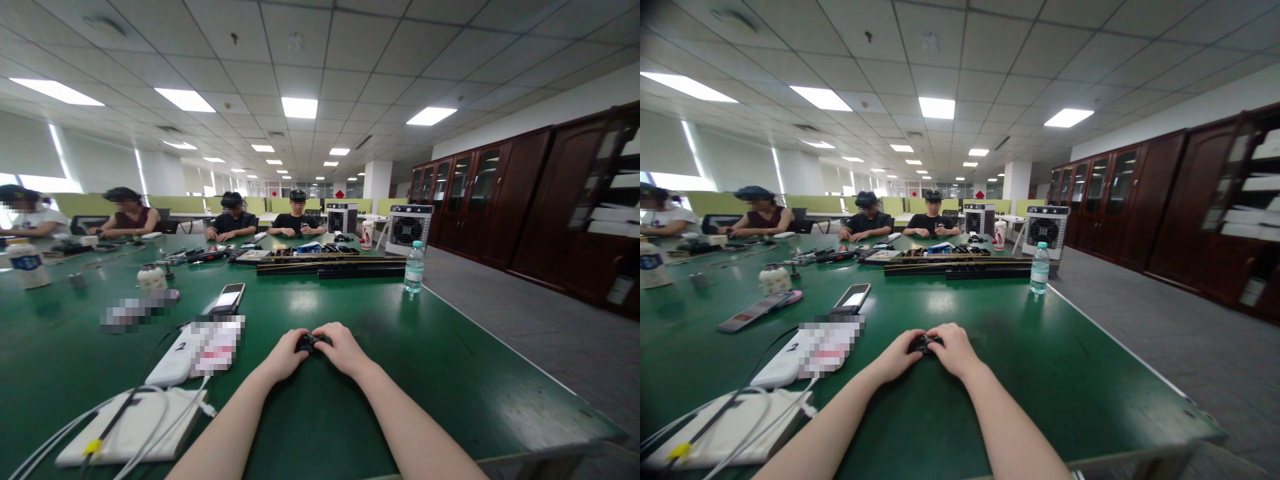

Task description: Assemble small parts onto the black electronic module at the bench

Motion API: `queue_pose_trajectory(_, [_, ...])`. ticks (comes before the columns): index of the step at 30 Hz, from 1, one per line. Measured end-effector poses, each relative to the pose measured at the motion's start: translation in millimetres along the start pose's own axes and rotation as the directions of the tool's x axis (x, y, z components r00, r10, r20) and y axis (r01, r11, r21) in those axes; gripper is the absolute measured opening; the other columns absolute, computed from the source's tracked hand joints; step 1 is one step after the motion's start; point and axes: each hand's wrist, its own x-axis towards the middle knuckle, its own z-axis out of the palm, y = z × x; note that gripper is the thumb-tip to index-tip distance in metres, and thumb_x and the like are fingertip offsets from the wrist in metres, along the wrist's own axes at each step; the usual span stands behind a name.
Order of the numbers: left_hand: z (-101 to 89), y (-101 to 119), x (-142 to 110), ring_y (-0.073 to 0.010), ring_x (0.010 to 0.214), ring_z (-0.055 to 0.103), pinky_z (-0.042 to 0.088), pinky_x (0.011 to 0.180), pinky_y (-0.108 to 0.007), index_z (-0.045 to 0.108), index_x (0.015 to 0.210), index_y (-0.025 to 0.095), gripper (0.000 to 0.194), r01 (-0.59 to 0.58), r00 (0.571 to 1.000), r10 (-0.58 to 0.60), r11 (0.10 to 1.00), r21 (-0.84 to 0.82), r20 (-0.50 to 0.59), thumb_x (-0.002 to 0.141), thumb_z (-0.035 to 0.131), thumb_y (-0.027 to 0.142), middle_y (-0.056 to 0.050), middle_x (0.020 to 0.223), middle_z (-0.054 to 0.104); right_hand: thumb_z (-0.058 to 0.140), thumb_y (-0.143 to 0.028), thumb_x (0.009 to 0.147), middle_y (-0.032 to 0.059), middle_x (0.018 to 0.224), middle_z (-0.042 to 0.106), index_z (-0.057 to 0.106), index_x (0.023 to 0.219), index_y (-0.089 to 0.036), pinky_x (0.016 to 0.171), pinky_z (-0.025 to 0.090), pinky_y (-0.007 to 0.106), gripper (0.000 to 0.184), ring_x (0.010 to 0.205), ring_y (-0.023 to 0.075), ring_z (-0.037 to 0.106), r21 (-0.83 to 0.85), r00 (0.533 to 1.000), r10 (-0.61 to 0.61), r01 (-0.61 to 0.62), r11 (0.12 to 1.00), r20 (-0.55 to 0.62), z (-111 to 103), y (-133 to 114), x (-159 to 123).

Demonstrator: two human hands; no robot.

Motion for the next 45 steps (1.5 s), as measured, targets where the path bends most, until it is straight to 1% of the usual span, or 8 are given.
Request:
queue_pose_trajectory(4, [0.2, 0, 0, -0.0221, 0.105, 0.055, 0.039, 0.096, -0.035, 0.055, 0.114, 0.015, 0.046, 0.005, 1.000, -0.005, 1.000, -0.020, 0.004, 0.067, 0.056, 0.012, -0.010, 0.111, 0.060, 0.063, -0.020, 0.074, 0.0028, 0.103, 0.064, 0.068, 0.092, -0.028, 0.086, 0.043, 0.038, 0.020, 0.097, 0.0211, 0.055, -0.128, 0.999, 0.016, -0.010, 0.992, 0.047, 8, 5, -2])
queue_pose_trajectory(7, [0.4, -1, 0, -0.0215, 0.105, 0.055, 0.040, 0.095, -0.033, 0.054, 0.114, 0.014, 0.045, 0.016, 1.000, -0.016, 0.999, -0.031, 0.009, 0.069, 0.056, 0.014, -0.011, 0.111, 0.060, 0.064, -0.020, 0.073, 0.0033, 0.105, 0.063, 0.069, 0.093, -0.028, 0.086, 0.043, 0.040, 0.022, 0.098, 0.0221, 0.054, -0.152, 0.998, 0.034, -0.025, 0.988, 0.057, 12, 8, -2])
queue_pose_trajectory(13, [0.8, 1, 0, -0.0211, 0.105, 0.055, 0.040, 0.096, -0.033, 0.054, 0.115, 0.014, 0.046, 0.014, 1.000, -0.014, 1.000, -0.025, 0.002, 0.069, 0.056, 0.012, -0.010, 0.111, 0.060, 0.064, -0.020, 0.071, 0.0031, 0.105, 0.065, 0.069, 0.094, -0.031, 0.089, 0.043, 0.039, 0.026, 0.099, 0.0218, 0.056, -0.046, 0.995, 0.077, -0.074, 0.996, 0.057, 13, 15, -3])
queue_pose_trajectory(20, [1.9, -3, 1, -0.0204, 0.107, 0.056, 0.039, 0.098, -0.034, 0.052, 0.115, 0.016, 0.046, 0.018, 1.000, -0.018, 0.998, -0.067, 0.008, 0.069, 0.055, 0.010, -0.009, 0.114, 0.061, 0.061, -0.014, 0.068, 0.0020, 0.099, 0.068, 0.067, 0.101, -0.028, 0.089, 0.045, 0.038, 0.036, 0.095, 0.0207, 0.060, 0.139, 0.995, 0.097, -0.101, 0.985, 0.034, 12, 24, -3])
queue_pose_trajectory(26, [0.3, -2, 0, -0.0182, 0.106, 0.057, 0.040, 0.097, -0.032, 0.049, 0.116, 0.020, 0.045, 0.015, 1.000, -0.014, 0.994, -0.108, 0.009, 0.072, 0.050, 0.008, -0.006, 0.111, 0.063, 0.061, -0.014, 0.066, 0.0037, 0.095, 0.069, 0.063, 0.106, -0.025, 0.086, 0.047, 0.039, 0.041, 0.092, 0.0219, 0.062, 0.170, 0.982, 0.187, -0.186, 0.968, 0.005, 10, 22, -4])
queue_pose_trajectory(30, [-1.1, 1, -1, -0.0184, 0.107, 0.057, 0.040, 0.097, -0.032, 0.047, 0.118, 0.018, 0.044, 0.008, 1.000, -0.007, 0.988, -0.157, 0.008, 0.074, 0.049, 0.009, -0.007, 0.113, 0.062, 0.059, -0.014, 0.068, 0.0042, 0.097, 0.068, 0.061, 0.108, -0.024, 0.088, 0.047, 0.038, 0.041, 0.093, 0.0204, 0.062, 0.196, 0.978, 0.209, -0.209, 0.958, 0.020, 7, 17, -3])
queue_pose_trajectory(39, [0.2, 2, 0, -0.0165, 0.105, 0.057, 0.041, 0.098, -0.032, 0.042, 0.118, 0.020, 0.041, -0.016, 1.000, 0.011, 0.978, -0.207, -0.023, 0.078, 0.045, 0.011, -0.005, 0.113, 0.060, 0.056, -0.021, 0.074, 0.0026, 0.095, 0.069, 0.064, 0.101, -0.023, 0.085, 0.049, 0.036, 0.029, 0.089, 0.0186, 0.063, 0.273, 0.987, 0.151, -0.131, 0.953, -0.054, 5, 14, -1])
queue_pose_trajectory(45, [1.6, 4, 0, -0.0168, 0.104, 0.057, 0.041, 0.096, -0.031, 0.038, 0.121, 0.019, 0.043, -0.020, 0.998, 0.006, 0.966, -0.257, -0.056, 0.079, 0.043, 0.013, -0.006, 0.111, 0.060, 0.058, -0.024, 0.073, 0.0029, 0.094, 0.069, 0.063, 0.102, -0.022, 0.083, 0.050, 0.035, 0.029, 0.086, 0.0183, 0.063, 0.298, 0.986, 0.148, -0.119, 0.947, -0.078, 4, 15, -1])
